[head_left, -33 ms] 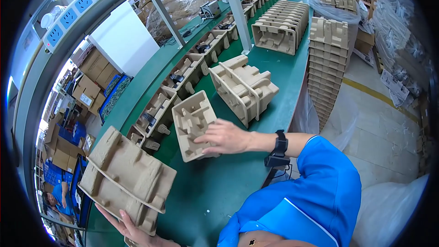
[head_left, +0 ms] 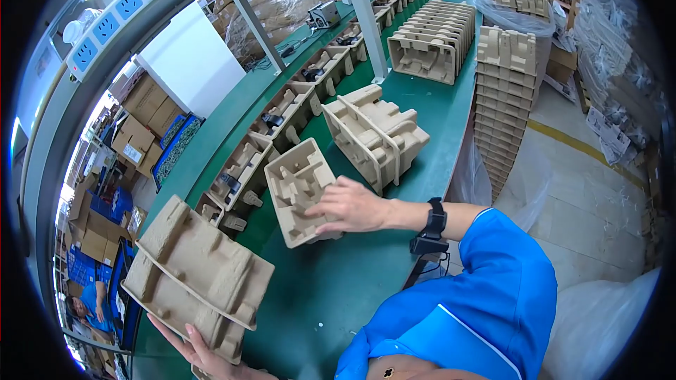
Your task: The person organizes cardboard trays on a table, places a microphone and a plastic mount into each tray, and then stacks the filled trays on top of each other.
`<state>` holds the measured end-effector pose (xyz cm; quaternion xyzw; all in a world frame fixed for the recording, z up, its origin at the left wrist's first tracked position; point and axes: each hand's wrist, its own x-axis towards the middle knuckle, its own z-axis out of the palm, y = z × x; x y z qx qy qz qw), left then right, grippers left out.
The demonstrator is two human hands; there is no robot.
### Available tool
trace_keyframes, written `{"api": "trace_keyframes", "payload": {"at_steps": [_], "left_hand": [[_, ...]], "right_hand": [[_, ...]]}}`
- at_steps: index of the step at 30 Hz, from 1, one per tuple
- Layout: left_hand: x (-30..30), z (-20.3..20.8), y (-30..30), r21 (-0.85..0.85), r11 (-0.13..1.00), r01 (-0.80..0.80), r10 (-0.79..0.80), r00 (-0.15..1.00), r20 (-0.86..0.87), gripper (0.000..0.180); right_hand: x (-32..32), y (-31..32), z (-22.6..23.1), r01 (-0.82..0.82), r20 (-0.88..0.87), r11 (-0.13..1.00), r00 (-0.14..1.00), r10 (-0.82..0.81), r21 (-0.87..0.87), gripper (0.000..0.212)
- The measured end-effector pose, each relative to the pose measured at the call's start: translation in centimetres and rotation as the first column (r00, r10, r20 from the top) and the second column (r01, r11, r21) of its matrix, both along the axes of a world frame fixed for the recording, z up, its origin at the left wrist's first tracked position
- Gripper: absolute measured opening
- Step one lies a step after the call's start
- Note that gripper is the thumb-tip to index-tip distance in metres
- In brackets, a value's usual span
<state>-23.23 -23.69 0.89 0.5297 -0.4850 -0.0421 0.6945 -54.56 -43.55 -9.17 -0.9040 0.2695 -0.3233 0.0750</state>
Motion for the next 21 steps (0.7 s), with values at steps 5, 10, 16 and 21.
{"api": "trace_keyframes", "payload": {"at_steps": [5,10,16,21], "left_hand": [[-3.7,0.4,-0.2,0.080,0.994,0.079,-0.084,0.994,0.065,0.064],[-4.8,-0.5,0.7,-0.045,0.999,0.027,-0.022,0.994,0.106,0.067],[-6.3,-0.5,1.7,-0.240,0.963,-0.124,0.159,0.978,0.132,0.060],[-3.3,-3.7,3.6,-0.062,0.996,0.064,-0.057,0.992,0.111,0.067]], "right_hand": [[2.6,3.3,4.2,-0.117,0.265,0.970,0.949,0.172,-0.212,0.068],[7.6,4.7,6.4,-0.167,0.633,0.986,0.761,0.142,-0.022,0.080],[8.5,6.1,8.3,-0.690,0.762,0.670,0.580,0.286,0.274,0.076],[10.2,6.2,7.4,-0.637,0.666,0.588,0.716,0.209,0.499,0.075]]}}
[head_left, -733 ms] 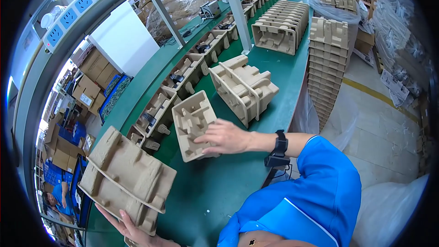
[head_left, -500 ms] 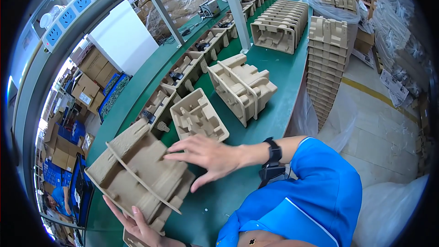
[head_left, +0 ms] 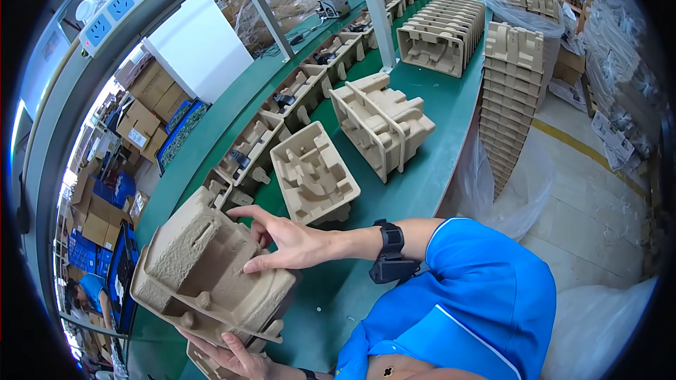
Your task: The person organizes cardboard trays on a table, places a microphone and a plastic mount into each tray, and then stacks the filled trays on top of each other.
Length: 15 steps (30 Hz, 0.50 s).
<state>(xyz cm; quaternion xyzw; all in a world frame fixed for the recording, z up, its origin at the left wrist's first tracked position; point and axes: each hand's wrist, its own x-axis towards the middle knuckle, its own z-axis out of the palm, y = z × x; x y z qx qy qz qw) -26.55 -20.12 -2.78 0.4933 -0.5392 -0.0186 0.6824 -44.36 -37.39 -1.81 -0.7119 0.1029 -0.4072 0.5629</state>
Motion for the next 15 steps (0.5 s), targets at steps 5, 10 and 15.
{"api": "trace_keyframes", "payload": {"at_steps": [5,10,15], "left_hand": [[0.4,-0.8,0.3,-0.089,0.996,-0.029,0.017,0.991,-0.134,0.068],[-0.7,-0.7,-0.3,-0.177,0.979,-0.097,0.063,0.980,-0.191,0.067],[-1.9,-1.0,-1.5,-0.171,0.979,-0.106,0.037,0.930,-0.365,0.065]], "right_hand": [[-0.5,0.2,1.7,0.007,0.014,0.997,1.000,-0.006,-0.073,0.076],[-1.9,0.4,3.7,0.058,0.043,0.983,0.998,-0.051,-0.175,0.077],[-1.4,0.0,2.7,0.213,0.248,0.883,0.962,-0.114,-0.419,0.077]]}}
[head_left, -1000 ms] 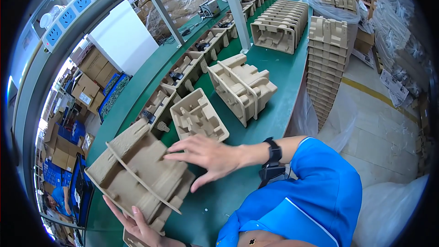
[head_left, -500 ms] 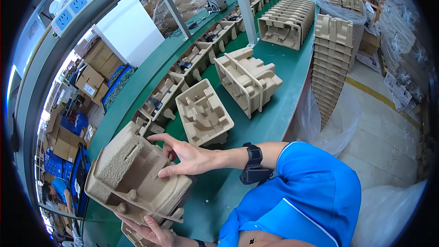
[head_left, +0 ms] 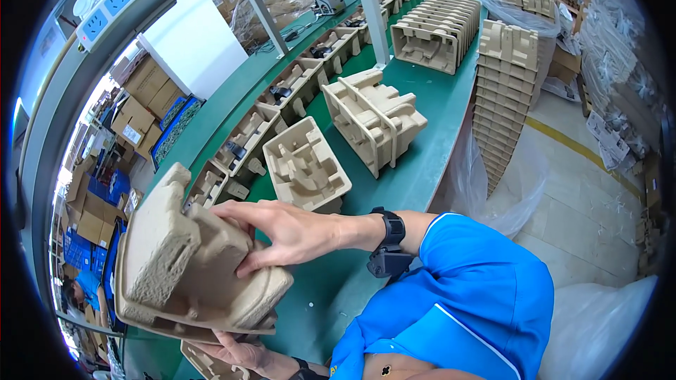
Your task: The person organizes cardboard trays on a table, places a microphone and a plastic mount into each tray, and then stacks the filled trays on top of each other.
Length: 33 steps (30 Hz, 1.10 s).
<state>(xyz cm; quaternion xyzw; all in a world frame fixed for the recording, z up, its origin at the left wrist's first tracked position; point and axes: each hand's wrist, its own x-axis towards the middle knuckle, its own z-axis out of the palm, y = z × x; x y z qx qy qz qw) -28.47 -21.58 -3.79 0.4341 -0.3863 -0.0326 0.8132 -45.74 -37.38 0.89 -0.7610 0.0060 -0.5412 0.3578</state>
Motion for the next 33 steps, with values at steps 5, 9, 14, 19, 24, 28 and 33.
{"api": "trace_keyframes", "payload": {"at_steps": [5,9,14,19,24,28,33], "left_hand": [[0.8,-0.3,0.0,0.041,0.997,-0.062,0.060,0.997,0.055,0.062],[1.3,-1.3,-0.7,-0.111,0.992,-0.052,0.068,0.987,0.145,0.060],[1.6,-1.6,-1.5,0.177,0.980,-0.091,0.073,0.992,0.105,0.058],[1.9,1.6,1.1,0.361,0.864,-0.351,0.295,0.934,0.201,0.056],[2.2,6.2,3.9,0.465,0.613,-0.639,0.515,0.769,0.378,0.056],[4.2,3.5,4.3,0.345,0.658,-0.669,0.283,0.645,0.710,0.056],[1.6,2.2,2.1,0.742,0.551,-0.383,0.000,0.889,0.458,0.059]], "right_hand": [[-2.1,0.1,0.4,-0.108,-0.127,0.971,0.982,0.137,0.215,0.073],[-3.4,1.1,1.8,0.025,-0.141,0.996,0.990,-0.013,0.081,0.069],[-3.6,-0.1,1.4,0.011,-0.217,0.993,0.976,0.014,0.114,0.064],[-6.7,-2.2,-1.2,0.272,0.009,0.950,0.961,-0.277,0.155,0.052],[-9.7,-2.1,0.1,0.084,-0.020,0.729,0.995,-0.096,0.680,0.057],[-2.9,1.3,-2.9,-0.370,0.036,0.507,0.833,0.552,0.778,0.069],[4.2,1.0,-10.8,-0.558,0.553,-0.158,0.665,0.502,0.815,0.058]]}}
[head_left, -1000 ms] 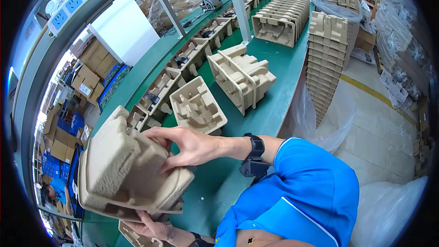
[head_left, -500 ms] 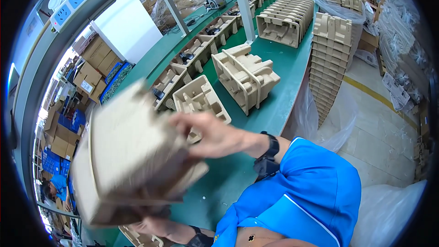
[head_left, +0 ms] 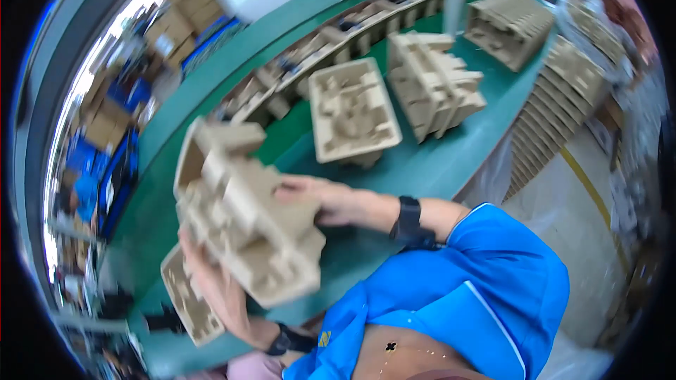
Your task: The person organizes cardboard trays on a table, places a microphone and a plastic mount into each tray, and then stacks the filled trays on top of each other.
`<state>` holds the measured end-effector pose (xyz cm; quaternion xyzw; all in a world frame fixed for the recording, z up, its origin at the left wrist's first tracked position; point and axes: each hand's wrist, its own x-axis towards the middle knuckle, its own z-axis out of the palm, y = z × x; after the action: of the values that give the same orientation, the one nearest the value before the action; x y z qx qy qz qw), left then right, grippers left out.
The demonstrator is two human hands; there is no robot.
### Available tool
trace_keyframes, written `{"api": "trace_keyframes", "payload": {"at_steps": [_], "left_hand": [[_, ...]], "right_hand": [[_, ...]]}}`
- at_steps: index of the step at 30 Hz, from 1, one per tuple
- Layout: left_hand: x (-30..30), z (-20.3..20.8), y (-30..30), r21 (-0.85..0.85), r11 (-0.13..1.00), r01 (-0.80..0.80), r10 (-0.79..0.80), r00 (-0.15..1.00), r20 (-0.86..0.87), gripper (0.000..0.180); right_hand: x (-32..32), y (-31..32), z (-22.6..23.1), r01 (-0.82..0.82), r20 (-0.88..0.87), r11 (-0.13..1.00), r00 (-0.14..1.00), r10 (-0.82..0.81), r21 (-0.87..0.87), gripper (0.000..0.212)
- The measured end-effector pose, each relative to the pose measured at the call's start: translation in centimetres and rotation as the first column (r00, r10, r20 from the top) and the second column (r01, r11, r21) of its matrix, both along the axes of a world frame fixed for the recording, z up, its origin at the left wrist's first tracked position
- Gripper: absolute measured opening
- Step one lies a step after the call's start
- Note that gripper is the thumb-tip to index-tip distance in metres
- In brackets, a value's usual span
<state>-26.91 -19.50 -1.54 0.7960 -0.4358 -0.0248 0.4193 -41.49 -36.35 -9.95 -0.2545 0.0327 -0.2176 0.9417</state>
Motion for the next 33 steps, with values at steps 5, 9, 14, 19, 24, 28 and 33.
{"api": "trace_keyframes", "payload": {"at_steps": [5,9,14,19,24,28,33], "left_hand": [[0.5,-1.8,1.6,-0.097,0.968,0.230,-0.242,0.961,-0.131,0.054],[0.1,-2.9,1.6,0.129,0.938,0.320,-0.332,0.939,0.086,0.056],[0.3,-4.0,1.3,0.322,0.917,0.236,-0.347,0.869,0.353,0.066],[-0.9,-3.7,0.7,0.345,0.929,0.134,-0.262,0.896,0.358,0.067],[-1.4,-4.9,0.2,0.276,0.950,0.144,-0.258,0.860,0.441,0.055],[-0.6,-4.4,1.7,0.229,0.959,0.170,-0.240,0.912,0.331,0.054],[-0.1,-3.9,3.2,0.205,0.965,0.163,-0.222,0.925,0.309,0.058]], "right_hand": [[0.9,-0.3,-3.6,0.078,-0.395,0.949,0.917,0.052,0.304,0.036],[-1.1,-2.2,-7.7,0.126,-0.394,0.987,0.916,-0.077,0.100,0.037],[-8.7,0.4,-2.1,0.079,-0.289,0.560,0.792,-0.538,-0.825,0.038],[-11.0,-2.1,2.8,-0.251,0.317,-0.446,0.424,-0.848,-0.859,0.044],[-10.8,-5.7,1.5,-0.462,0.335,-0.548,0.466,-0.819,-0.697,0.032],[-11.5,-6.9,1.5,-0.393,0.206,-0.545,0.640,-0.740,-0.741,0.025],[-11.7,-8.0,3.0,-0.192,0.161,-0.624,0.872,-0.463,-0.757,0.031]]}}
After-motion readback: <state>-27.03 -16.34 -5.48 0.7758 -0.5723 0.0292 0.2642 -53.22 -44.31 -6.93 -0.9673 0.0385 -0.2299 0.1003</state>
